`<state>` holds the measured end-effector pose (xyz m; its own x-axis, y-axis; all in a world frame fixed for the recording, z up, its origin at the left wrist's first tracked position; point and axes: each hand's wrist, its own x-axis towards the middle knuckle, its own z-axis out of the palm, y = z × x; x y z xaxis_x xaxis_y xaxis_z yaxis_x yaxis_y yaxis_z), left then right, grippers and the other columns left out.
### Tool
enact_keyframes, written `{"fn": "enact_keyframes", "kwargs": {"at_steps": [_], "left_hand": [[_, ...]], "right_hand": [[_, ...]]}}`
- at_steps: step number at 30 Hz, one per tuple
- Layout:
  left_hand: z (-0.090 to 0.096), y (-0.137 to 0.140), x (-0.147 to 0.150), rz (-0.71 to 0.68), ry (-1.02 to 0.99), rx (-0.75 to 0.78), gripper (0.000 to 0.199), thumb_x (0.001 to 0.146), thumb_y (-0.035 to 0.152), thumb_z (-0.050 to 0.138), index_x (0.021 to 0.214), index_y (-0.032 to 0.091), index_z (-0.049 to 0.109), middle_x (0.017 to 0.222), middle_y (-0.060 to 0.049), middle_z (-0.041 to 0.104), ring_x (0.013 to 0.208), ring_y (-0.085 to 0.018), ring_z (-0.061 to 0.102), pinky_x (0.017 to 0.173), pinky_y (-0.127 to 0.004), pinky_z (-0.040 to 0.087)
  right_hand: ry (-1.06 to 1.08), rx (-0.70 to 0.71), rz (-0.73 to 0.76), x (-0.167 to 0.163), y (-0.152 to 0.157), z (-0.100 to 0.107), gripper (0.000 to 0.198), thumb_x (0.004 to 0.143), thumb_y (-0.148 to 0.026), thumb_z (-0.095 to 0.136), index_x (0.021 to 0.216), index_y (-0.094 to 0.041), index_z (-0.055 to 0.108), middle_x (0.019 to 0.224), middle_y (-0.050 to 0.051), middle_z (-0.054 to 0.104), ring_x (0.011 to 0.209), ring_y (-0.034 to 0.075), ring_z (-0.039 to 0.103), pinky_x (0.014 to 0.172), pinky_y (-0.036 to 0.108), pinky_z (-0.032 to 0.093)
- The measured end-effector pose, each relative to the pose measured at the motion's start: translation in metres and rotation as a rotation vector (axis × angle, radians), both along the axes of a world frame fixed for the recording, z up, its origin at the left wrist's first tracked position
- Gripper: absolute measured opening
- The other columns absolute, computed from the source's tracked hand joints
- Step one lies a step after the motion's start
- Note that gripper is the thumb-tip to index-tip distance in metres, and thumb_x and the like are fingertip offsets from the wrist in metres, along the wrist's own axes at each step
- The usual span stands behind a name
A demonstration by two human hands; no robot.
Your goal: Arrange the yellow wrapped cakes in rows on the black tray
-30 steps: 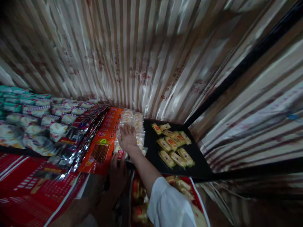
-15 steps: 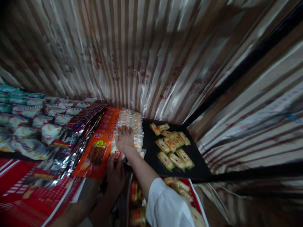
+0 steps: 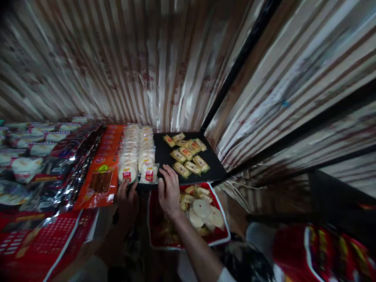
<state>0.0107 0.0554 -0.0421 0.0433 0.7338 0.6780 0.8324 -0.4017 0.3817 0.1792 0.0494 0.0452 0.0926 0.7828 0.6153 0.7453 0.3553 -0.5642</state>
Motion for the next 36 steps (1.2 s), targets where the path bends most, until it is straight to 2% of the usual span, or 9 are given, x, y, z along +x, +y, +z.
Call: {"fn": "enact_keyframes", "kwargs": {"at_steps": [3,7,12,16,19,24,28,33,36], "left_hand": [[-0.004,-0.012,-0.001,-0.097,0.015,0.017,0.031,0.086,0.013,0.042,0.111,0.017,0.060,0.128,-0.015,0.050,0.130,-0.028,0.038,0.100,-0.047,0.040],[-0.008,-0.035,0.009,-0.259,0.040,-0.005,0.029,0.084,0.011,0.043,0.106,0.018,0.060,0.123,-0.014,0.054,0.127,-0.027,0.042,0.097,-0.046,0.043],[-0.009,-0.068,0.041,-0.374,0.005,-0.041,0.028,0.082,0.007,0.042,0.100,0.017,0.061,0.118,-0.012,0.057,0.116,-0.023,0.051,0.092,-0.040,0.049],[-0.008,-0.086,0.063,-0.418,0.010,-0.054,0.031,0.082,0.008,0.042,0.104,0.018,0.061,0.114,-0.010,0.059,0.109,-0.020,0.056,0.089,-0.036,0.052],[-0.007,-0.093,0.068,-0.421,0.018,-0.092,0.035,0.083,0.010,0.041,0.110,0.019,0.060,0.115,-0.009,0.059,0.109,-0.019,0.056,0.089,-0.033,0.053],[-0.014,-0.097,0.070,-0.416,0.033,-0.158,0.035,0.081,0.008,0.040,0.107,0.017,0.062,0.118,-0.011,0.059,0.110,-0.019,0.057,0.090,-0.033,0.053],[-0.017,-0.100,0.077,-0.469,0.053,-0.282,0.035,0.081,0.008,0.040,0.107,0.017,0.062,0.122,-0.013,0.058,0.109,-0.019,0.058,0.091,-0.034,0.053],[-0.004,-0.108,0.094,-0.495,0.043,-0.477,0.035,0.083,0.009,0.038,0.103,0.019,0.064,0.125,-0.011,0.057,0.109,-0.019,0.059,0.091,-0.037,0.052],[0.003,-0.115,0.100,-0.504,-0.012,-0.556,0.034,0.086,0.015,0.036,0.107,0.020,0.063,0.126,-0.009,0.057,0.112,-0.020,0.057,0.093,-0.038,0.050]], "right_hand": [[0.049,-0.083,-0.203,0.044,-0.047,-0.029,0.029,0.091,-0.023,0.040,0.115,-0.020,0.055,0.114,0.011,0.059,0.111,0.022,0.052,0.096,0.046,0.043],[-0.019,-0.204,-0.460,0.101,-0.100,-0.070,0.031,0.088,-0.026,0.041,0.110,-0.018,0.060,0.111,0.012,0.059,0.108,0.025,0.052,0.094,0.047,0.043],[-0.282,-0.543,-0.422,0.143,-0.132,-0.098,0.035,0.080,-0.019,0.048,0.111,-0.017,0.064,0.122,0.013,0.058,0.118,0.027,0.046,0.101,0.044,0.037],[-0.405,-0.731,-0.381,0.151,-0.133,-0.100,0.049,0.074,-0.014,0.052,0.122,-0.018,0.059,0.136,0.011,0.049,0.125,0.028,0.042,0.103,0.043,0.034],[-0.422,-0.777,-0.354,0.151,-0.130,-0.095,0.049,0.075,-0.012,0.049,0.123,-0.018,0.058,0.139,0.012,0.047,0.122,0.027,0.046,0.101,0.041,0.036],[-0.392,-0.737,-0.352,0.155,-0.127,-0.094,0.041,0.078,-0.013,0.047,0.115,-0.017,0.064,0.132,0.013,0.054,0.117,0.027,0.051,0.100,0.039,0.039],[-0.355,-0.680,-0.361,0.161,-0.126,-0.098,0.034,0.080,-0.019,0.048,0.108,-0.016,0.069,0.123,0.014,0.060,0.113,0.027,0.054,0.100,0.039,0.040],[-0.322,-0.650,-0.331,0.164,-0.127,-0.095,0.033,0.084,-0.022,0.045,0.104,-0.017,0.070,0.118,0.015,0.063,0.111,0.026,0.057,0.099,0.038,0.042],[-0.266,-0.605,-0.307,0.161,-0.128,-0.082,0.033,0.085,-0.025,0.044,0.103,-0.016,0.071,0.119,0.014,0.063,0.110,0.026,0.058,0.098,0.038,0.044]]}}
